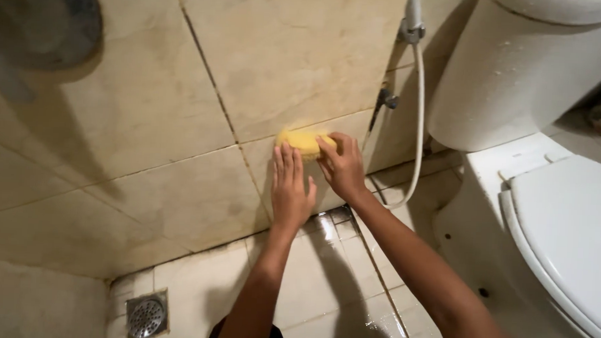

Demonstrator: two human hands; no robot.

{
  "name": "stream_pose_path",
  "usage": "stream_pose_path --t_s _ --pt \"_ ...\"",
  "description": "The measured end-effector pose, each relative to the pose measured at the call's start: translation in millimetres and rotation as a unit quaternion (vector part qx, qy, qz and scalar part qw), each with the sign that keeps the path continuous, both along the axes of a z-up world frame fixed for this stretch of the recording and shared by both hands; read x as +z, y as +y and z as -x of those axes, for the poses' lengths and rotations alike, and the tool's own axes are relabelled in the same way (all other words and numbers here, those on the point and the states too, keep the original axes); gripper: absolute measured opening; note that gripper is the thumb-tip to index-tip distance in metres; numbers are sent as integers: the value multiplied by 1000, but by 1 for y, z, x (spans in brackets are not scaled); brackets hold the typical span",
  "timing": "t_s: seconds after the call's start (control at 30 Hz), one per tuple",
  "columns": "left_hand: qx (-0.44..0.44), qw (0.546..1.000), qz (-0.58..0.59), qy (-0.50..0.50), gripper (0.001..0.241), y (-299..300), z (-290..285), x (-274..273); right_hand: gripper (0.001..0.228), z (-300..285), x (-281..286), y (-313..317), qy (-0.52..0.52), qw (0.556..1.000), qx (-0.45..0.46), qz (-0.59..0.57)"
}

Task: The person scrubs the lower wall tiles and grout lines in a bathroom using a yellow sponge. They then switch to a pink brush to scrub the floor tiles near the drain and toilet.

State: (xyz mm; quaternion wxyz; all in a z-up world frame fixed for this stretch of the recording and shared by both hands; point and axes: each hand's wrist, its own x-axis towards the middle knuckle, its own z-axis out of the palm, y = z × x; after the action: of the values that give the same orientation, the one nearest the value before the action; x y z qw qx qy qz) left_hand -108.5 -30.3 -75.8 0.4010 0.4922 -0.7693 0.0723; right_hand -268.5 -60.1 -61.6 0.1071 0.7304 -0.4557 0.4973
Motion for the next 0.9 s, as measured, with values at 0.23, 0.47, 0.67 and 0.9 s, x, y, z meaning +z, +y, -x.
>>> stream_pose_path --t_s 0.23,0.47,0.67,0.9 --pt "2 995 -92 39 84 23 -18 -13 54 -9 -14 -2 25 999 11 -17" --pt "20 997 -7 72 85 22 -40 35 56 -41 60 8 -31 999 38 4" --pt "33 998 -21 56 83 21 -57 2 57 -47 35 6 14 998 52 31" --pt "-10 990 -117 84 86 38 -65 -66 50 -50 -38 5 90 995 48 5"
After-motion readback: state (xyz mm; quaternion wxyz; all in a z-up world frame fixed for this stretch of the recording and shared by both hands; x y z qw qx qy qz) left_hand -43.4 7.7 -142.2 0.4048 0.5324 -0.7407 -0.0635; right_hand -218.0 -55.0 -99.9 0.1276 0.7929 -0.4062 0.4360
